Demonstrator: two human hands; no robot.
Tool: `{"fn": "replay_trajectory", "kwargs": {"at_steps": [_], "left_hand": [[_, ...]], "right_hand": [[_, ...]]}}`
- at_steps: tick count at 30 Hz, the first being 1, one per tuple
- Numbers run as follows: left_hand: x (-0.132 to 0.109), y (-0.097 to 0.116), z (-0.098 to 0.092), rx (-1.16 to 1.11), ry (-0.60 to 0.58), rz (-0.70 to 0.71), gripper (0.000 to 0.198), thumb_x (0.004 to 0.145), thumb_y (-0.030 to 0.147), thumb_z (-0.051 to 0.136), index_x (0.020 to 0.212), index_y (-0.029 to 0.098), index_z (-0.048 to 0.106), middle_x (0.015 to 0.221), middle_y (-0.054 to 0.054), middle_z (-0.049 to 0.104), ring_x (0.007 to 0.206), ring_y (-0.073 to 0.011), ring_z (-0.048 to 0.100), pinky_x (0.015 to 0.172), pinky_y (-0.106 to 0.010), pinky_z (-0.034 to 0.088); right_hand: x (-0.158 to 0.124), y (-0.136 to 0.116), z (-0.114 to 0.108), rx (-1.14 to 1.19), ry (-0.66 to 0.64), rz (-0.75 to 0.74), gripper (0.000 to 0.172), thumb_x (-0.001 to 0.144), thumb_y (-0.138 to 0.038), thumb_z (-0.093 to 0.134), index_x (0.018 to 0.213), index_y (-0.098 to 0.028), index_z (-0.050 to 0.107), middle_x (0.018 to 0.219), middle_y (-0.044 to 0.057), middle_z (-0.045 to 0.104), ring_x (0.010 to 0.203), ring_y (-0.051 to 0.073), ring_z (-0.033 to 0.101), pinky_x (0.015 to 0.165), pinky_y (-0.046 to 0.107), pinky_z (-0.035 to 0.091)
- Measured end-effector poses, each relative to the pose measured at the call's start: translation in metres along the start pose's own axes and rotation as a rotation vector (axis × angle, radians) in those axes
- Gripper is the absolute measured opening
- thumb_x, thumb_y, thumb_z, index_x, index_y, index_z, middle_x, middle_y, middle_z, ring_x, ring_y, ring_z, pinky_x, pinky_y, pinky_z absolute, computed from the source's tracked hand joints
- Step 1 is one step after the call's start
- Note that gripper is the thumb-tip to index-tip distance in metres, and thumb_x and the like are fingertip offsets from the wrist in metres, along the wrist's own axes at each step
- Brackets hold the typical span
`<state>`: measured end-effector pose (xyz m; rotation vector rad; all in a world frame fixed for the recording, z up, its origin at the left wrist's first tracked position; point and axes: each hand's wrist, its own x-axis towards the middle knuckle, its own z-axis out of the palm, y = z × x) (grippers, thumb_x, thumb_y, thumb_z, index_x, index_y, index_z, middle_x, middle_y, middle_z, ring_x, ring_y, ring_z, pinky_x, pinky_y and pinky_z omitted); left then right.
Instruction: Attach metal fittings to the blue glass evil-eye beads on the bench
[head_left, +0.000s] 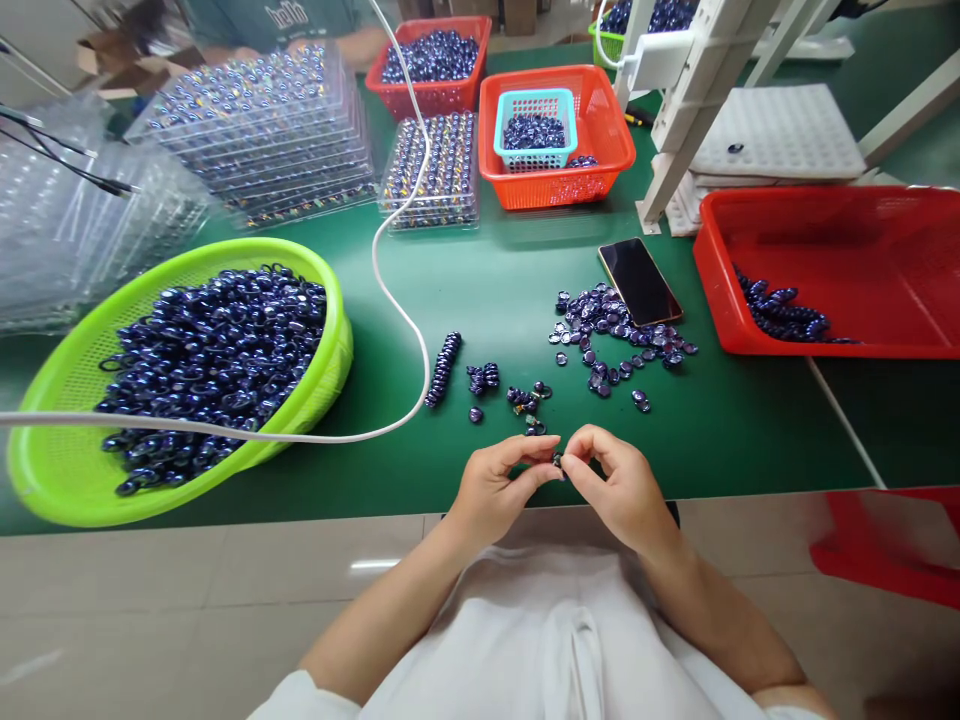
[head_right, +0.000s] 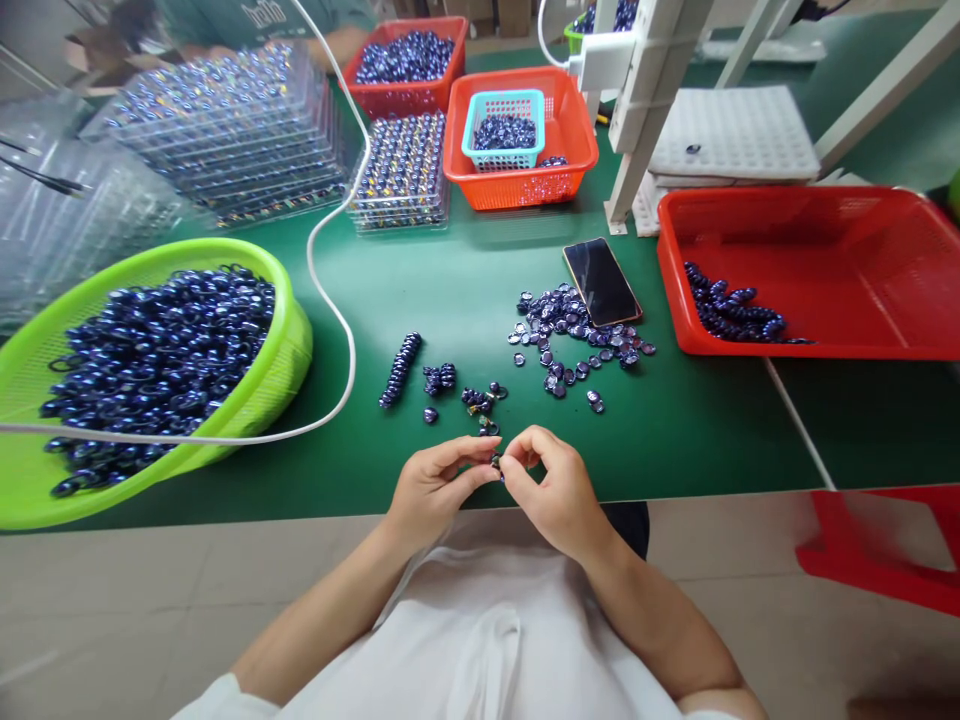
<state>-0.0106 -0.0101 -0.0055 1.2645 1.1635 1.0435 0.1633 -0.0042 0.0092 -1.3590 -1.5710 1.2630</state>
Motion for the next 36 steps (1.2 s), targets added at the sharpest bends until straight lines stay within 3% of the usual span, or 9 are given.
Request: {"fn": "replay_trajectory", "kwargs": {"at_steps": [4,12,17,21,29,32,36], "left_hand": [[-0.002,-0.003,0.002,-0.02,0.021,-0.072,0.016,0.078,0.026,0.079,0.092,0.019,0.08,0.084,-0.005,0.079,0.077,-0.019,0.074,0.073,-0.026,0.058],[-0.007,0.001,0.007,0.016,0.094,0.0,0.018,0.078,0.024,0.078,0.096,0.02,0.081,0.082,-0.005,0.078,0.072,-0.0171,0.07,0.066,-0.025,0.056],[-0.006,0.01,0.008,-0.177,0.123,-0.231,0.017,0.076,0.024,0.078,0.092,0.017,0.08,0.086,-0.006,0.08,0.076,-0.0185,0.074,0.075,-0.028,0.06],[-0.001,0.019,0.005,-0.271,0.179,-0.339,0.021,0.071,0.025,0.081,0.088,0.014,0.079,0.077,-0.005,0.079,0.07,-0.0173,0.073,0.073,-0.029,0.061],[0.005,0.019,0.002,-0.301,0.19,-0.327,0.018,0.07,0.025,0.08,0.082,0.013,0.076,0.074,-0.006,0.076,0.063,-0.0138,0.067,0.064,-0.025,0.057],[0.006,0.016,0.003,-0.3,0.162,-0.332,0.016,0.069,0.024,0.079,0.079,0.013,0.074,0.071,-0.005,0.075,0.06,-0.0126,0.064,0.059,-0.023,0.053],[0.006,0.017,0.005,-0.267,0.148,-0.346,0.013,0.067,0.022,0.077,0.076,0.014,0.074,0.067,-0.003,0.072,0.056,-0.0112,0.06,0.056,-0.023,0.049]], "right_hand": [[0.0,0.001,0.001,0.02,0.009,0.018,0.014,0.088,-0.023,0.056,0.075,-0.021,0.053,0.073,-0.001,0.057,0.068,0.014,0.054,0.064,0.026,0.044],[0.003,0.001,-0.001,0.05,-0.018,0.084,0.014,0.088,-0.028,0.06,0.079,-0.022,0.051,0.07,-0.002,0.055,0.065,0.013,0.053,0.057,0.024,0.043],[0.007,-0.002,0.0,0.005,-0.028,0.07,0.015,0.088,-0.026,0.061,0.078,-0.021,0.052,0.07,-0.003,0.055,0.067,0.013,0.054,0.059,0.024,0.042],[0.007,0.002,-0.001,0.046,-0.04,0.005,0.016,0.093,-0.032,0.058,0.082,-0.021,0.057,0.076,-0.002,0.059,0.072,0.013,0.056,0.067,0.024,0.045],[-0.005,0.021,-0.007,0.01,0.049,-0.111,0.01,0.095,-0.03,0.057,0.089,-0.023,0.06,0.085,0.001,0.061,0.078,0.015,0.059,0.073,0.027,0.049],[-0.006,0.02,-0.008,-0.032,0.035,-0.218,0.003,0.093,-0.023,0.059,0.093,-0.025,0.062,0.085,0.001,0.063,0.078,0.016,0.061,0.073,0.029,0.05],[-0.004,0.016,-0.008,-0.116,-0.004,-0.413,0.016,0.091,-0.017,0.061,0.102,-0.028,0.064,0.091,0.002,0.067,0.083,0.017,0.065,0.072,0.031,0.052]]}}
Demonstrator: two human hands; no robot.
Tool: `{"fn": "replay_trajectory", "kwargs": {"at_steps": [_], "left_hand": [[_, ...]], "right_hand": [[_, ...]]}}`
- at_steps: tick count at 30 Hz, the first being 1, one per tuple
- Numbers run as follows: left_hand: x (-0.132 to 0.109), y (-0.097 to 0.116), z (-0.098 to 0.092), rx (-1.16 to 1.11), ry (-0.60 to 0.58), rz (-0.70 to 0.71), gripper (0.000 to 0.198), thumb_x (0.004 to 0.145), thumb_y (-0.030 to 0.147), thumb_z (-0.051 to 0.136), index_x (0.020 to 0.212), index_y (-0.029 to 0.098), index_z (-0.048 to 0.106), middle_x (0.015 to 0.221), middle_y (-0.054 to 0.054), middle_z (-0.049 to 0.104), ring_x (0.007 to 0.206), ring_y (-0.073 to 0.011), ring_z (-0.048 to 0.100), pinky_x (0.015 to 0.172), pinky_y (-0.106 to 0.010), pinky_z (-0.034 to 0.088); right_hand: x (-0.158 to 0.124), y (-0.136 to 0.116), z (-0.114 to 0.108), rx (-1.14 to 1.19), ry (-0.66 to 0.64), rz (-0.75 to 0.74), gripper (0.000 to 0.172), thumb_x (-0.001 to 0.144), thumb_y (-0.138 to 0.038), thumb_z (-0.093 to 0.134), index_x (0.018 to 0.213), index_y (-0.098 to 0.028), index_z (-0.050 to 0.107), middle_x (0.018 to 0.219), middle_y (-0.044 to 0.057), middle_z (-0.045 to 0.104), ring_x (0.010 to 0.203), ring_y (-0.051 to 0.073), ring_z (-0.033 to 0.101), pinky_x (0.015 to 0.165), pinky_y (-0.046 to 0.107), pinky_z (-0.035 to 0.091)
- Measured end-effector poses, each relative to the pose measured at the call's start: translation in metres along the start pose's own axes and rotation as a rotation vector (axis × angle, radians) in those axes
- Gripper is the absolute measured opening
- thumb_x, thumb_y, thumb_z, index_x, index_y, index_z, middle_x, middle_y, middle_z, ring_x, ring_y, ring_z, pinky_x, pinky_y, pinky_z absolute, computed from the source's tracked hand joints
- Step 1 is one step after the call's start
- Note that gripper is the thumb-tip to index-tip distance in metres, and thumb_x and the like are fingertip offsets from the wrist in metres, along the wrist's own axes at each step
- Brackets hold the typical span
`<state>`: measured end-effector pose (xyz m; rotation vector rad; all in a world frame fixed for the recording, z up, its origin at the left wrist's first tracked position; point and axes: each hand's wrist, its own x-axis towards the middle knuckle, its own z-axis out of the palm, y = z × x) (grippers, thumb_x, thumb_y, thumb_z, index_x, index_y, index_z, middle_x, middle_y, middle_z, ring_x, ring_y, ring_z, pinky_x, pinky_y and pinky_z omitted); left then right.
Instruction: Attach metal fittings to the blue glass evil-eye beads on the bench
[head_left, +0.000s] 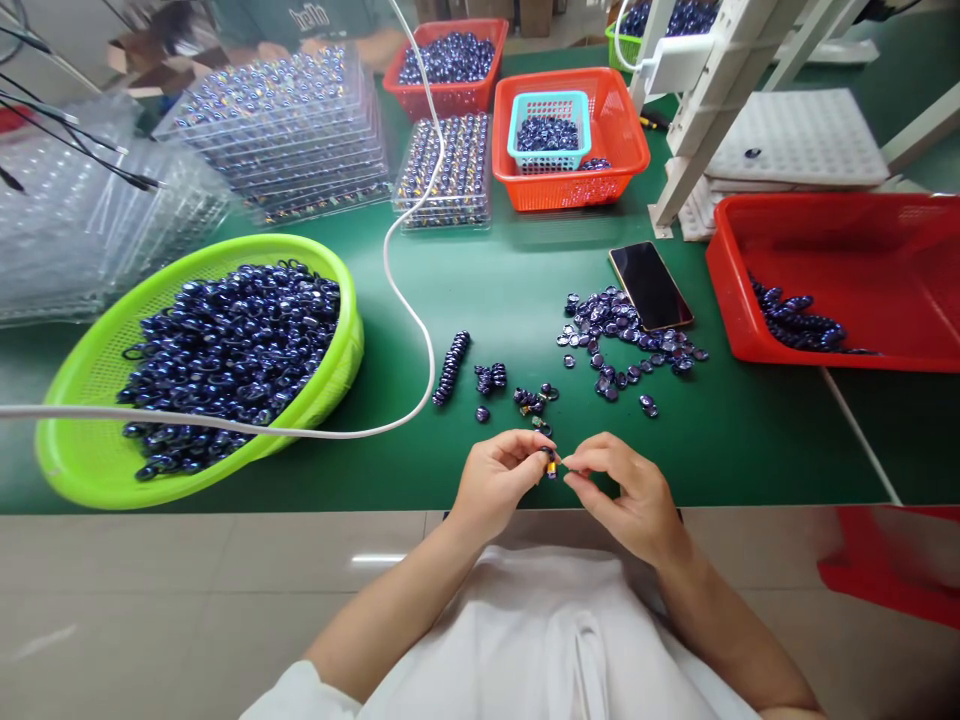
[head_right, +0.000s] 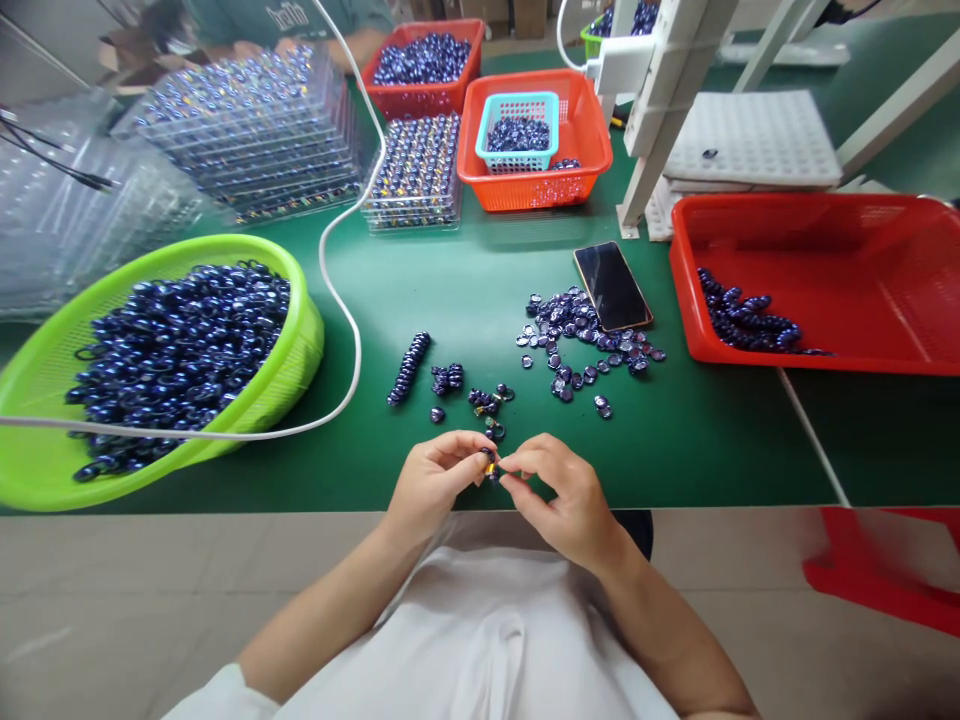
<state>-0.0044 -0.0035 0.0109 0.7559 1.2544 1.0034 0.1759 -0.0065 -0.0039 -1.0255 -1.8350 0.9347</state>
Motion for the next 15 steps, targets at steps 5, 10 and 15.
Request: {"fn": "replay_trajectory", "kwargs": {"at_steps": [5,10,15], "left_hand": [[-0.001,0.001,0.004,0.027,-0.027,-0.034,0.012,0.066,0.02,0.076,0.075,0.014,0.073,0.061,0.0,0.068,0.053,-0.01,0.058,0.055,-0.022,0.049],[-0.002,0.0,0.006,0.018,-0.092,-0.039,0.019,0.073,0.025,0.076,0.088,0.013,0.077,0.073,-0.004,0.075,0.061,-0.0127,0.065,0.063,-0.025,0.057],[-0.006,-0.009,0.005,0.139,-0.115,0.082,0.026,0.081,0.026,0.072,0.104,0.014,0.077,0.098,-0.009,0.079,0.079,-0.0195,0.073,0.075,-0.031,0.062]], "right_hand": [[0.002,0.003,0.003,-0.209,-0.005,-0.178,0.02,0.089,-0.013,0.061,0.101,-0.028,0.066,0.089,0.004,0.068,0.081,0.018,0.064,0.074,0.033,0.052],[0.0,0.001,0.003,-0.179,0.026,-0.079,0.015,0.091,-0.012,0.057,0.099,-0.025,0.061,0.089,0.005,0.064,0.082,0.018,0.062,0.074,0.033,0.05],[0.001,-0.003,-0.002,-0.024,0.037,0.204,0.009,0.094,-0.021,0.056,0.087,-0.024,0.062,0.082,0.001,0.061,0.076,0.016,0.059,0.069,0.029,0.048]]}}
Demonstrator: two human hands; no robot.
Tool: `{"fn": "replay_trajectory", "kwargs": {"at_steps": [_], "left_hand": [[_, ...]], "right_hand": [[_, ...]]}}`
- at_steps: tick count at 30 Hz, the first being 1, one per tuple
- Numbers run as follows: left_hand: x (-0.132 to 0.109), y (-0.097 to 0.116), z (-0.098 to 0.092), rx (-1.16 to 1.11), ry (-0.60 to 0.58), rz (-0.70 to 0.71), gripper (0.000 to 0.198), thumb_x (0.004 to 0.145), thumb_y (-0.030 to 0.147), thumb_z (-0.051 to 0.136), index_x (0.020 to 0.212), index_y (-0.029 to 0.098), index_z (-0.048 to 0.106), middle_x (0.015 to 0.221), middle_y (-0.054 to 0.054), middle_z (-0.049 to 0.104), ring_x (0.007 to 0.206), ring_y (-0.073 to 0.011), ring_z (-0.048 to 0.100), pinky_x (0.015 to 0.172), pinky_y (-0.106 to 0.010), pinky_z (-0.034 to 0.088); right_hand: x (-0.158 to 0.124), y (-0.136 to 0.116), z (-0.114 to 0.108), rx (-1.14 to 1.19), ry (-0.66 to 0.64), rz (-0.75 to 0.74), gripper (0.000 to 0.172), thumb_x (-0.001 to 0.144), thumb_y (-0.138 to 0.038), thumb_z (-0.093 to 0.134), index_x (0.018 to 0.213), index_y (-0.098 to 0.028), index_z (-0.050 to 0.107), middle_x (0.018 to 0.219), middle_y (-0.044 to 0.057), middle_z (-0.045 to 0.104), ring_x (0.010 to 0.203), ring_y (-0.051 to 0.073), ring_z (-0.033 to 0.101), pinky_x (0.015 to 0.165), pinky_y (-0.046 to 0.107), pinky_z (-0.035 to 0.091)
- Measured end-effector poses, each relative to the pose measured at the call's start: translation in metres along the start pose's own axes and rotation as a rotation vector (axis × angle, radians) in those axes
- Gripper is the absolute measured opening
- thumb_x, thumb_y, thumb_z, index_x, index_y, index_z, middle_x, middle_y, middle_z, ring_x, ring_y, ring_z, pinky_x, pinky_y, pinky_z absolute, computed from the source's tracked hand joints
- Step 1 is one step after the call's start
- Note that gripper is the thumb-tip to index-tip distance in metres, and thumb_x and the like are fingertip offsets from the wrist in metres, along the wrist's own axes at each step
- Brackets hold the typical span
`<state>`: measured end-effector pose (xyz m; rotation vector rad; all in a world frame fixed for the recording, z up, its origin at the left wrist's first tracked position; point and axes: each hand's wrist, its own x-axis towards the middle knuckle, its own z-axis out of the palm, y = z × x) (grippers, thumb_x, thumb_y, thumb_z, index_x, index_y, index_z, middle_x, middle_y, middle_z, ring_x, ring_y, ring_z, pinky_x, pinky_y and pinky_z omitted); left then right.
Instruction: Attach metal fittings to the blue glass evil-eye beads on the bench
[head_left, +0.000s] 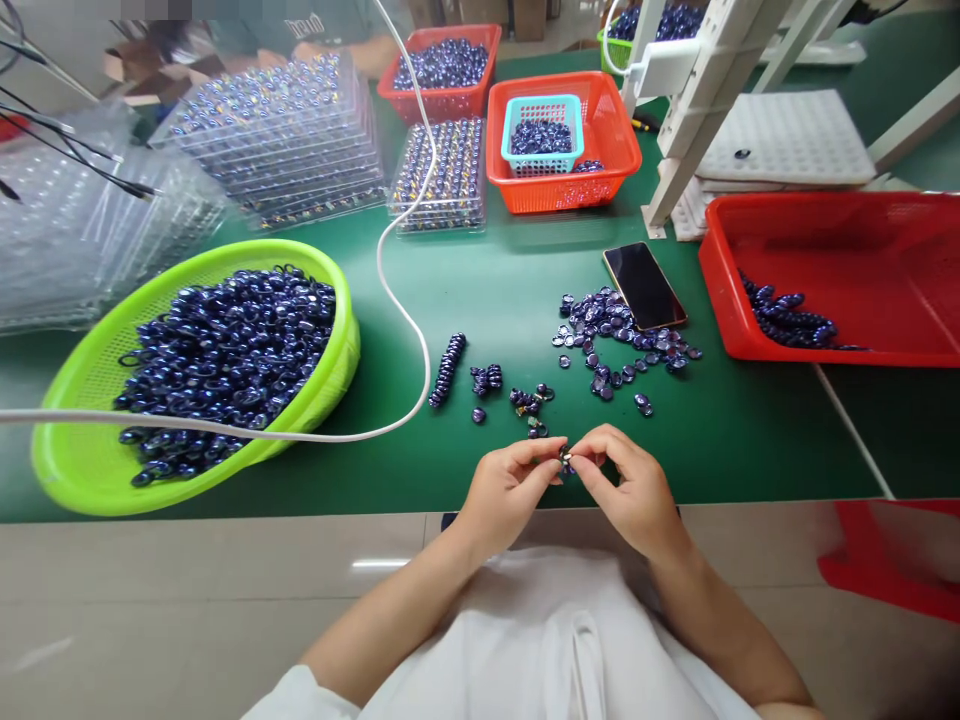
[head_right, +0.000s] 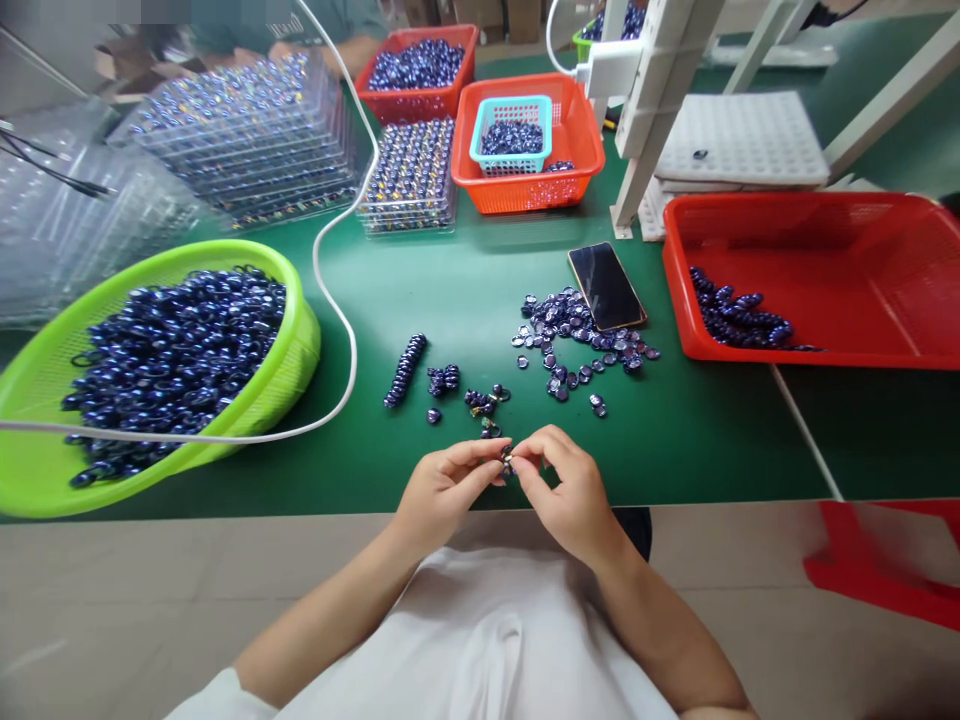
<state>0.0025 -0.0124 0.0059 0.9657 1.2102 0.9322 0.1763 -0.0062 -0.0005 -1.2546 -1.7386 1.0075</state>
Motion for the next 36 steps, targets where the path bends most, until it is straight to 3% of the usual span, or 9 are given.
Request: {"fn": "replay_trajectory", "kwargs": {"at_steps": [5,9,13,19,23,26,33,36], "left_hand": [[-0.002,-0.007,-0.001,0.247,0.025,0.23,0.023,0.086,0.021,0.066,0.106,0.018,0.078,0.1,-0.009,0.078,0.087,-0.0216,0.074,0.078,-0.031,0.061],[-0.002,-0.007,-0.003,0.309,0.009,0.305,0.02,0.087,0.019,0.066,0.103,0.018,0.079,0.095,-0.009,0.078,0.086,-0.0205,0.073,0.079,-0.031,0.059],[-0.001,-0.007,-0.005,0.249,-0.043,0.266,0.021,0.086,0.021,0.068,0.105,0.019,0.078,0.096,-0.009,0.078,0.087,-0.0209,0.072,0.079,-0.031,0.058],[0.0,-0.001,-0.007,-0.013,-0.088,0.039,0.019,0.077,0.026,0.079,0.095,0.018,0.081,0.092,-0.008,0.08,0.083,-0.0214,0.074,0.077,-0.03,0.059],[0.002,0.003,-0.007,-0.169,-0.104,-0.083,0.02,0.07,0.027,0.084,0.088,0.017,0.081,0.08,-0.006,0.08,0.072,-0.0178,0.073,0.072,-0.028,0.059],[0.003,0.005,-0.005,-0.195,-0.051,-0.11,0.021,0.069,0.027,0.085,0.086,0.016,0.081,0.076,-0.005,0.079,0.069,-0.0155,0.071,0.069,-0.025,0.058],[0.002,0.006,0.002,-0.183,0.06,-0.098,0.023,0.068,0.028,0.084,0.086,0.015,0.08,0.079,-0.005,0.079,0.07,-0.0165,0.071,0.071,-0.027,0.058],[0.003,0.006,0.003,-0.198,0.077,-0.105,0.024,0.067,0.026,0.085,0.088,0.015,0.079,0.072,-0.003,0.076,0.063,-0.0129,0.067,0.066,-0.025,0.057]], "right_hand": [[0.003,0.0,-0.004,0.063,-0.046,0.129,0.011,0.093,-0.027,0.059,0.083,-0.022,0.063,0.078,0.0,0.061,0.072,0.015,0.057,0.066,0.027,0.046],[0.006,0.001,-0.007,0.148,-0.089,0.25,0.012,0.09,-0.032,0.063,0.084,-0.021,0.062,0.076,-0.001,0.062,0.069,0.014,0.057,0.063,0.026,0.046],[0.009,0.001,-0.012,0.258,-0.163,0.344,0.017,0.088,-0.036,0.065,0.083,-0.02,0.06,0.074,-0.002,0.061,0.067,0.013,0.055,0.059,0.025,0.044],[0.009,-0.001,-0.015,0.334,-0.225,0.376,0.019,0.088,-0.037,0.065,0.081,-0.02,0.06,0.071,-0.003,0.057,0.063,0.011,0.049,0.056,0.023,0.039],[0.007,-0.003,-0.012,0.342,-0.203,0.344,0.019,0.09,-0.037,0.063,0.084,-0.02,0.061,0.072,-0.002,0.057,0.065,0.012,0.052,0.058,0.024,0.041],[0.003,-0.004,-0.01,0.287,-0.177,0.264,0.016,0.094,-0.037,0.06,0.091,-0.021,0.062,0.077,-0.001,0.06,0.07,0.013,0.056,0.063,0.025,0.045],[-0.006,-0.002,0.0,-0.029,0.062,-0.185,0.018,0.09,-0.016,0.062,0.106,-0.024,0.058,0.09,0.0,0.063,0.075,0.013,0.058,0.072,0.026,0.048],[-0.007,0.001,0.002,-0.002,0.11,-0.163,0.018,0.092,-0.011,0.057,0.103,-0.024,0.061,0.088,0.0,0.064,0.074,0.012,0.059,0.071,0.025,0.049]]}}
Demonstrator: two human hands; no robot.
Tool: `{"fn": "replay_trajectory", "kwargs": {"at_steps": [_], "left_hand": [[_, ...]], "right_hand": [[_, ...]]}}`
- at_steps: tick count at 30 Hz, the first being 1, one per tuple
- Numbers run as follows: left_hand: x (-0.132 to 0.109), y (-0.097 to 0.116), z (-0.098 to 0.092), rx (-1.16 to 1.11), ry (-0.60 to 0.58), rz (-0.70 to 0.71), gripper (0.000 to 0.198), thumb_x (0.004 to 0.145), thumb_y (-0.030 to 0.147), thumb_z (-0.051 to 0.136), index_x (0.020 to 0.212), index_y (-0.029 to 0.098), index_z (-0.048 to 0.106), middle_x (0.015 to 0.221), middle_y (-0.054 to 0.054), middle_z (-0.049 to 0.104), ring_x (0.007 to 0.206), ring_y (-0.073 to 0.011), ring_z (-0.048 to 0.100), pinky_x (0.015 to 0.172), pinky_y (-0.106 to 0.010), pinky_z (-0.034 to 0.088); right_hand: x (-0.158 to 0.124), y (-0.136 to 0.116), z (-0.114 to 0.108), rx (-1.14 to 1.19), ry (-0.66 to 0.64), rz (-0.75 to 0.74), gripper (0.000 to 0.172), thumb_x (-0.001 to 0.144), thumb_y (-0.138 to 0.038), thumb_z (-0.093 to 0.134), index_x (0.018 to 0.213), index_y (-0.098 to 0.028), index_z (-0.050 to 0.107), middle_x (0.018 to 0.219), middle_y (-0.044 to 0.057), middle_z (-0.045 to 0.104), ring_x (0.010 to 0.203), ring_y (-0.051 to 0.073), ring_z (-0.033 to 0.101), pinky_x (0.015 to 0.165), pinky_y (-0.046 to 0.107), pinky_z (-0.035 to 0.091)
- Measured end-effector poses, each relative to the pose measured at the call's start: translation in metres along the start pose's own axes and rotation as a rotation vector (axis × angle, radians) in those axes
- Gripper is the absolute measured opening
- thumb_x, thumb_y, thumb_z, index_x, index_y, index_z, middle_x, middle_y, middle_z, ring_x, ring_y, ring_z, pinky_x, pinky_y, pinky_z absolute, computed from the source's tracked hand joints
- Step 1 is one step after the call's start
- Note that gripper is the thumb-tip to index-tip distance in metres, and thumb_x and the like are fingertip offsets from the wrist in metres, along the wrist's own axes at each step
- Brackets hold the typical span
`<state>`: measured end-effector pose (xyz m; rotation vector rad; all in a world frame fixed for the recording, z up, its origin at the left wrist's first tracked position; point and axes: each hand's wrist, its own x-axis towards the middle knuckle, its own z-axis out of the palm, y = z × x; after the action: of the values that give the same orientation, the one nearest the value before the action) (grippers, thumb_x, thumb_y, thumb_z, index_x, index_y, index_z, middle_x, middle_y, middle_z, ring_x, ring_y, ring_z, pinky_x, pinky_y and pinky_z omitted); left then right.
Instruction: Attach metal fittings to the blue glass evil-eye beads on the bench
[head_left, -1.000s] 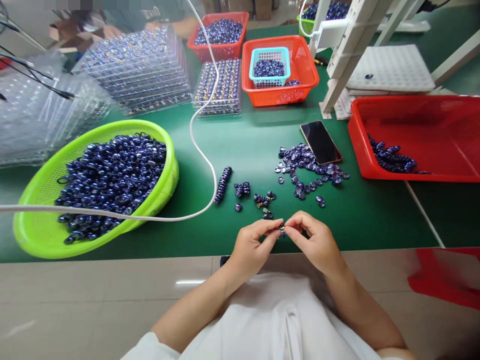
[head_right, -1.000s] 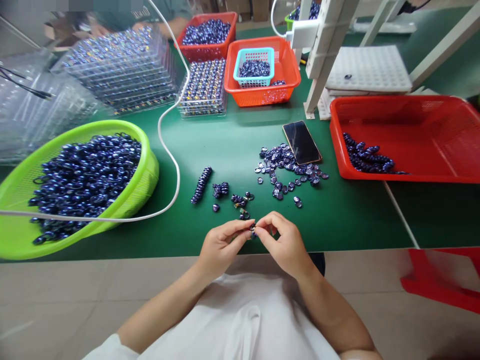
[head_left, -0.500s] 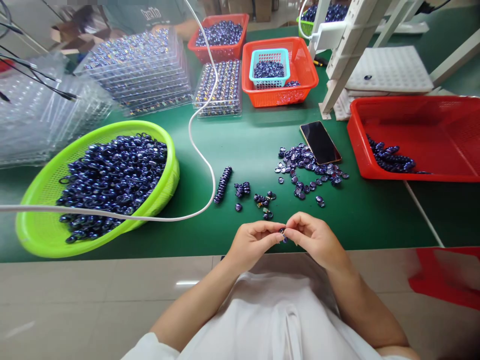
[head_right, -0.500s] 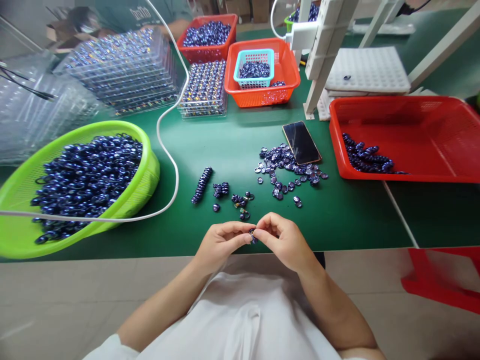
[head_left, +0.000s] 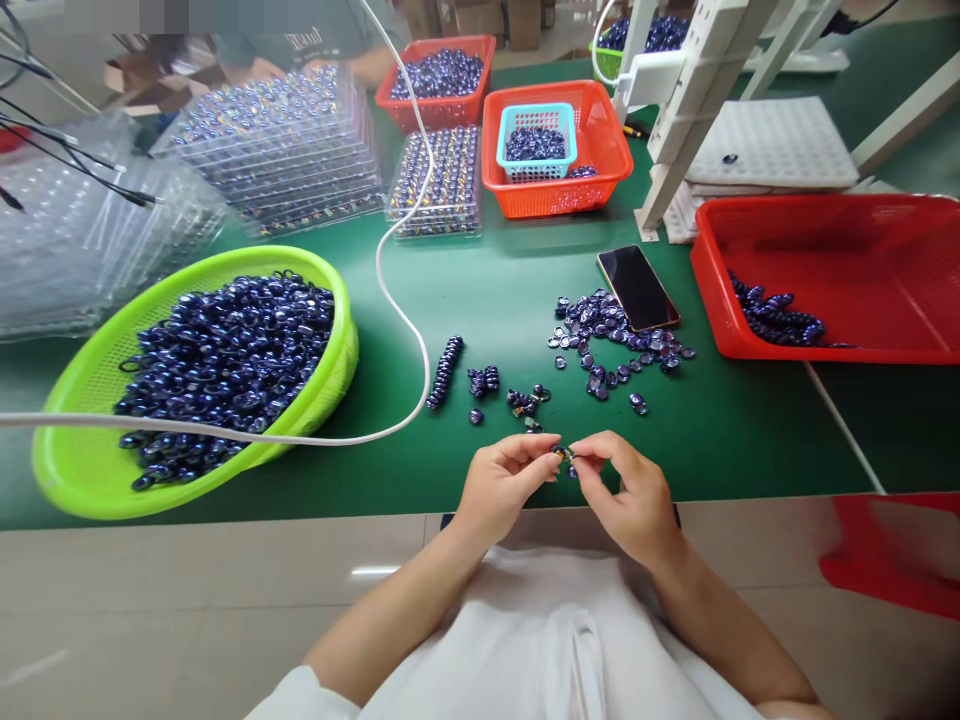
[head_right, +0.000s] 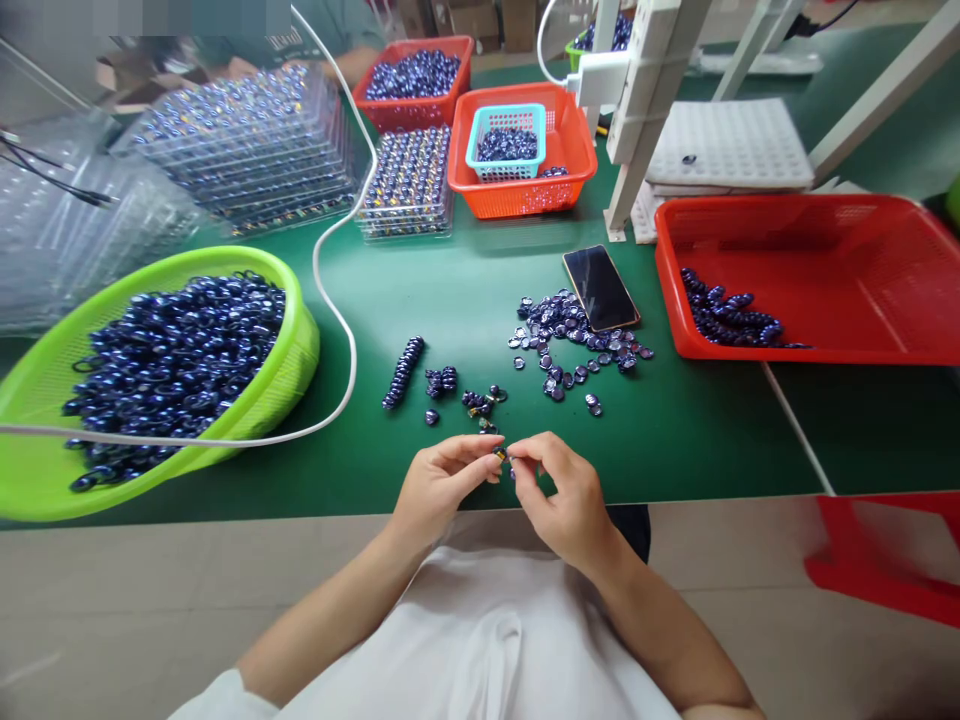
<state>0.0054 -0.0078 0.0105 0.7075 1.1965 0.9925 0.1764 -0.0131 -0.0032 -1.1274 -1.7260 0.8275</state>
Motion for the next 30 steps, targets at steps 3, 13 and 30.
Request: {"fn": "replay_trajectory", "kwargs": {"at_steps": [3,13,30], "left_hand": [[0.002,-0.003,-0.002,-0.029,-0.001,-0.006,0.023,0.068,0.026,0.085,0.087,0.015,0.078,0.068,-0.001,0.074,0.061,-0.0111,0.065,0.065,-0.023,0.055],[0.004,-0.009,-0.006,-0.077,-0.084,0.01,0.02,0.074,0.028,0.081,0.087,0.013,0.076,0.068,-0.002,0.071,0.062,-0.0109,0.062,0.064,-0.022,0.051],[-0.009,-0.002,-0.004,0.208,-0.026,0.156,0.011,0.077,0.021,0.072,0.084,0.014,0.076,0.08,-0.006,0.075,0.07,-0.0148,0.066,0.066,-0.023,0.053]], "right_hand": [[-0.001,0.003,-0.002,0.154,-0.055,0.117,0.016,0.093,-0.013,0.056,0.099,-0.025,0.065,0.086,0.0,0.063,0.075,0.013,0.06,0.068,0.025,0.049],[-0.002,0.007,-0.005,0.257,-0.148,0.054,0.03,0.091,-0.008,0.057,0.113,-0.025,0.067,0.096,0.003,0.065,0.085,0.014,0.064,0.074,0.027,0.054],[-0.001,0.009,0.005,-0.103,0.035,-0.308,0.032,0.087,-0.001,0.063,0.112,-0.022,0.062,0.094,0.006,0.068,0.084,0.016,0.066,0.073,0.029,0.056]]}}
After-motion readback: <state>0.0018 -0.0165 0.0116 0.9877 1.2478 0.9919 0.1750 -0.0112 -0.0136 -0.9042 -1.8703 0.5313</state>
